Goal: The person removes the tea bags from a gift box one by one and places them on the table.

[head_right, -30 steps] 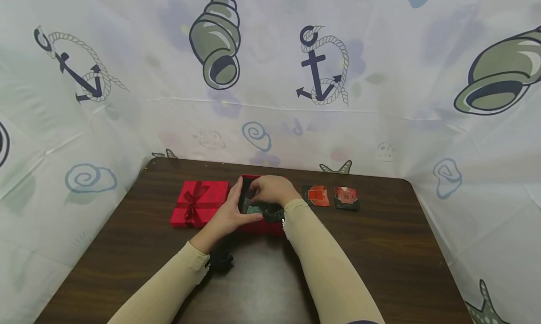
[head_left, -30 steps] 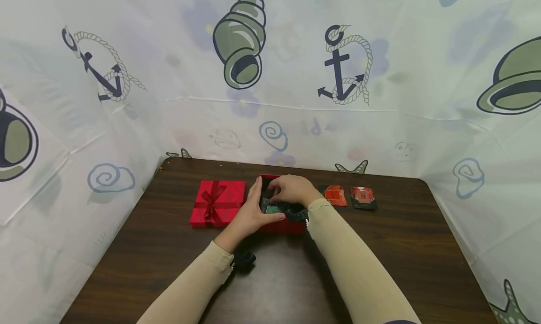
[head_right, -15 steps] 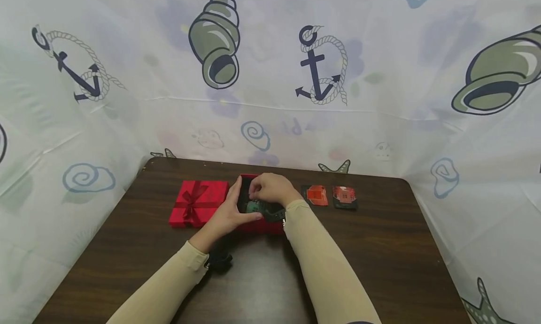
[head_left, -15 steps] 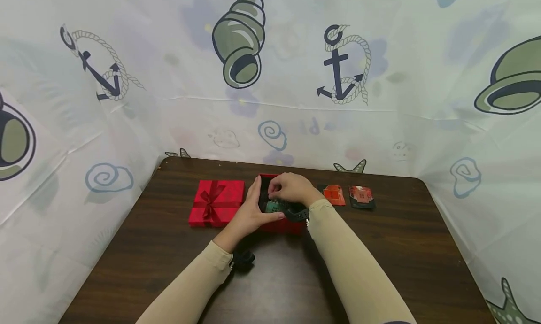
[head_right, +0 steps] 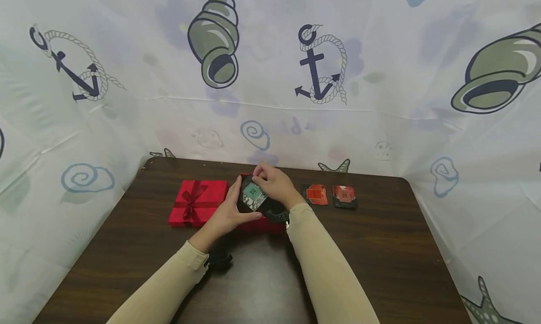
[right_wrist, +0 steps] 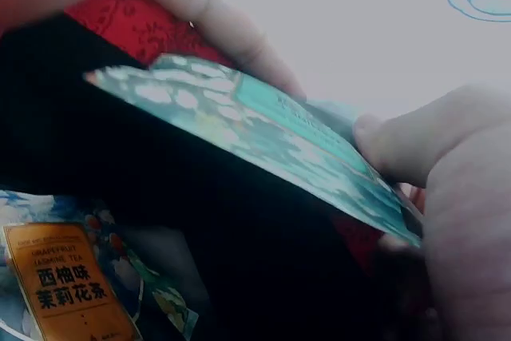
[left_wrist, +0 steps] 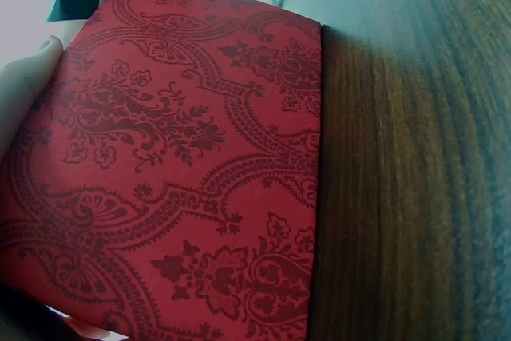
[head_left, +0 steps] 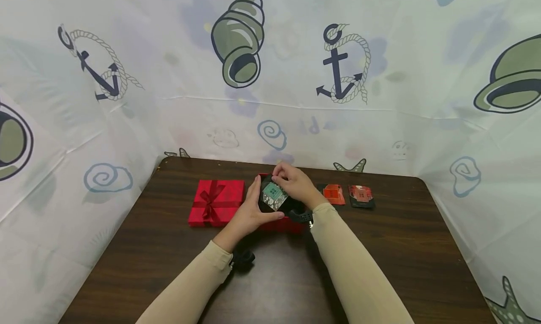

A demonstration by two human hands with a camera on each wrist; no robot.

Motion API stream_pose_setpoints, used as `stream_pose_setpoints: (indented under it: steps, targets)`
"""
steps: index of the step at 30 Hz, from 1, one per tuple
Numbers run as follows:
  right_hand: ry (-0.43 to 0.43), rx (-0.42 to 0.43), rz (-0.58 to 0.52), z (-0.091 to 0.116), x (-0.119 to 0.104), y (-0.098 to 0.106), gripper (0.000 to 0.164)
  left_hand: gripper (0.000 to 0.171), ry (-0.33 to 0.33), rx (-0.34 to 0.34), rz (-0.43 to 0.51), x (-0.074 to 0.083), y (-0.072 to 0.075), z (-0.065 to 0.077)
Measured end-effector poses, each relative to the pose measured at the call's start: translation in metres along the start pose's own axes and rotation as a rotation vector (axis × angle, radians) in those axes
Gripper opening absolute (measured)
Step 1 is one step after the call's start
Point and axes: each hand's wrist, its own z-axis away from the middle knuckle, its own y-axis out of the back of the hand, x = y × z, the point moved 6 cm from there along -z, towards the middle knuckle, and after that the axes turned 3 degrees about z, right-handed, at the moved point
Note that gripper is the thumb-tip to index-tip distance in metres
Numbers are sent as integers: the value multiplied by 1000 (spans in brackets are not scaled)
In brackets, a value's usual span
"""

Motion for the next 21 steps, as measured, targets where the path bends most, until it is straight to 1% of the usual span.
stream_pose_setpoints:
  steps: [4,6,10,13,16,19,21]
  targets:
    - [32,33,-26,0,-1,2,9,141,-3,4,-1,2,0,1]
    - [34,49,-47,1,-1,3,9,141,-7,3,-2,3,0,2]
    - [19,71,-97,5,0,5,19,141,-6,-1,-1,3,-1,1]
    - [17,81,-127,6,0,6,17,141,-2,-5,13,2,-1,0]
    - [34,79,-118,7,0,5,13,140,4,-5,26,1,-1,0]
    - [56,71,-109,7,1,4,19,140,5,-4,26,1,-1,1]
    - [70,70,-120,8,1,3,20,140,8,-6,25,-1,-1,2]
